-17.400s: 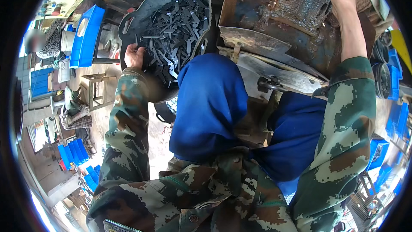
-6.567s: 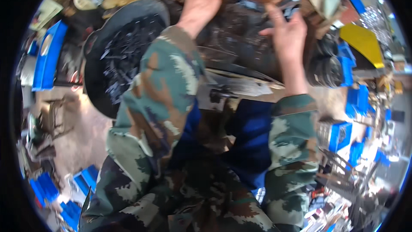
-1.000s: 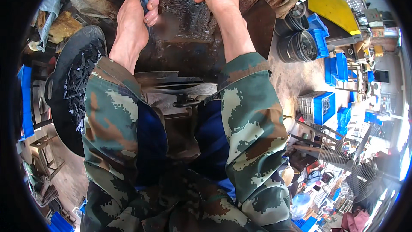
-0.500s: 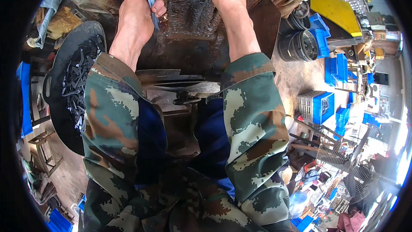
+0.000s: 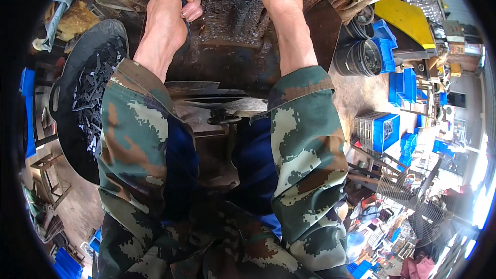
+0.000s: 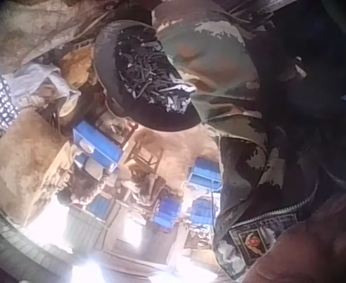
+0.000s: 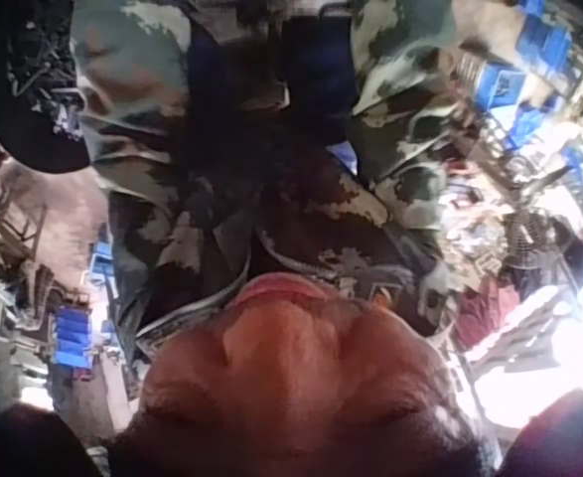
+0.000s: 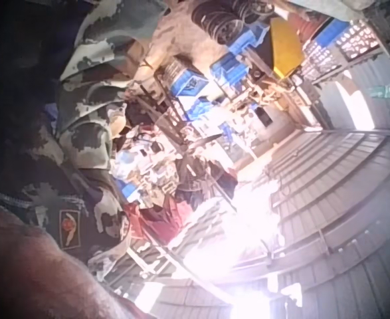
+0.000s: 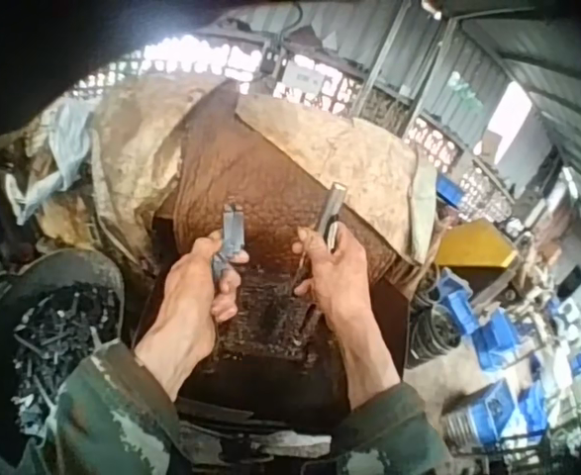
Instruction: Measuring small metal components with a caliper and then processing them on a grinding machine.
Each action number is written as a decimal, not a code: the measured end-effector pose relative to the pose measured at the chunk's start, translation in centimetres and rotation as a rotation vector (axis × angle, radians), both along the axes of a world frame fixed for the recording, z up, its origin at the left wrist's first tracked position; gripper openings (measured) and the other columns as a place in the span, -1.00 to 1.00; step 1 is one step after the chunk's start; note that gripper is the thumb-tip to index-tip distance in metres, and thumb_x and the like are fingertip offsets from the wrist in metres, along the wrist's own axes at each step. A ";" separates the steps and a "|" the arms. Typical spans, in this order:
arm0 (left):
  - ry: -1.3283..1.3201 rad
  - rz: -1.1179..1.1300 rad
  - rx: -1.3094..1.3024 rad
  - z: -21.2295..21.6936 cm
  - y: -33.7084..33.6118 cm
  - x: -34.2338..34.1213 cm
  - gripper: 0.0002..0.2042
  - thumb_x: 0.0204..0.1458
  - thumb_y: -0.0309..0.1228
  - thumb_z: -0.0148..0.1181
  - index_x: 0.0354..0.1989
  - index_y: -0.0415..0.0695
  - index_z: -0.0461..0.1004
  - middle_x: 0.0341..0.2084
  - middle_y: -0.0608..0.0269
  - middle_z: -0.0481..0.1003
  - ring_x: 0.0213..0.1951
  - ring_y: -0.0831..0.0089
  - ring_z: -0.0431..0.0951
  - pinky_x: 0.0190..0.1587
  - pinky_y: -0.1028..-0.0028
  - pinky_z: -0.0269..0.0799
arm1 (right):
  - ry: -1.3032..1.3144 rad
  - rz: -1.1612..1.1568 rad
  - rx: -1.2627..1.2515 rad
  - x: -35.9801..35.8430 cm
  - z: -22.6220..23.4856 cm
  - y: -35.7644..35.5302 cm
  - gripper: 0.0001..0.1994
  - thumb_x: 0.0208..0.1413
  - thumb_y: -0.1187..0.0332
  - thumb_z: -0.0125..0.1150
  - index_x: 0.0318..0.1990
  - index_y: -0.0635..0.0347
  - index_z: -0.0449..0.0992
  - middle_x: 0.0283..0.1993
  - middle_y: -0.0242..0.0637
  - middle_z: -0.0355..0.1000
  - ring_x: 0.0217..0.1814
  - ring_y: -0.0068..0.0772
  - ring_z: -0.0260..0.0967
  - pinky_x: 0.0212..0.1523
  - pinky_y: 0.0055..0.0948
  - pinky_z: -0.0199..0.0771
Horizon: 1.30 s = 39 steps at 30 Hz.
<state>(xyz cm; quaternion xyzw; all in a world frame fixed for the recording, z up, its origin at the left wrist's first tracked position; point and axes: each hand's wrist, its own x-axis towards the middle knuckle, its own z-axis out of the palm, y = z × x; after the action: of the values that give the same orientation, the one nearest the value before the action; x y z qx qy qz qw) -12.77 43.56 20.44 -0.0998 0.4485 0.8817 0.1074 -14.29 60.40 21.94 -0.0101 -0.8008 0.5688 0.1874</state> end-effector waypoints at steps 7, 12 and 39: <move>0.050 0.007 0.077 -1.2 -0.8 -0.3 -0.63 0.31 -0.16 -0.20 -0.27 -0.23 0.41 -0.72 0.35 0.26 -0.78 0.57 0.06 -0.68 0.50 -0.01 | -0.015 -0.028 0.031 0.4 0.5 -1.1 -0.74 0.24 0.22 0.20 -0.17 0.28 0.43 -0.34 -0.29 0.47 -0.52 -0.53 0.37 -0.67 -0.55 0.44; 0.089 -0.027 0.066 -1.6 -0.3 -0.5 -0.69 0.23 -0.24 -0.14 -0.27 -0.27 0.40 -0.71 0.34 0.27 -0.77 0.56 0.07 -0.67 0.50 0.01 | -0.060 -0.080 0.037 0.4 0.7 -0.8 -0.74 0.24 0.22 0.20 -0.17 0.28 0.43 -0.34 -0.29 0.47 -0.52 -0.53 0.37 -0.66 -0.55 0.44; 0.133 0.001 0.009 -2.3 -1.1 0.0 -0.85 0.21 -0.35 0.09 -0.24 -0.19 0.45 -0.66 0.36 0.34 -0.75 0.66 0.11 -0.69 0.59 -0.02 | 0.023 -0.006 -0.030 0.0 -0.4 -0.3 -0.77 0.24 0.25 0.19 -0.20 0.27 0.43 -0.35 -0.30 0.48 -0.54 -0.55 0.36 -0.69 -0.57 0.42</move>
<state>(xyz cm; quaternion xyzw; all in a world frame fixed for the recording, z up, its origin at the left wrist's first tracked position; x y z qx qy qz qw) -12.77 42.47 18.17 -0.0409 0.4506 0.8884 0.0772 -14.28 60.06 21.58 -0.0090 -0.7900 0.5801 0.1982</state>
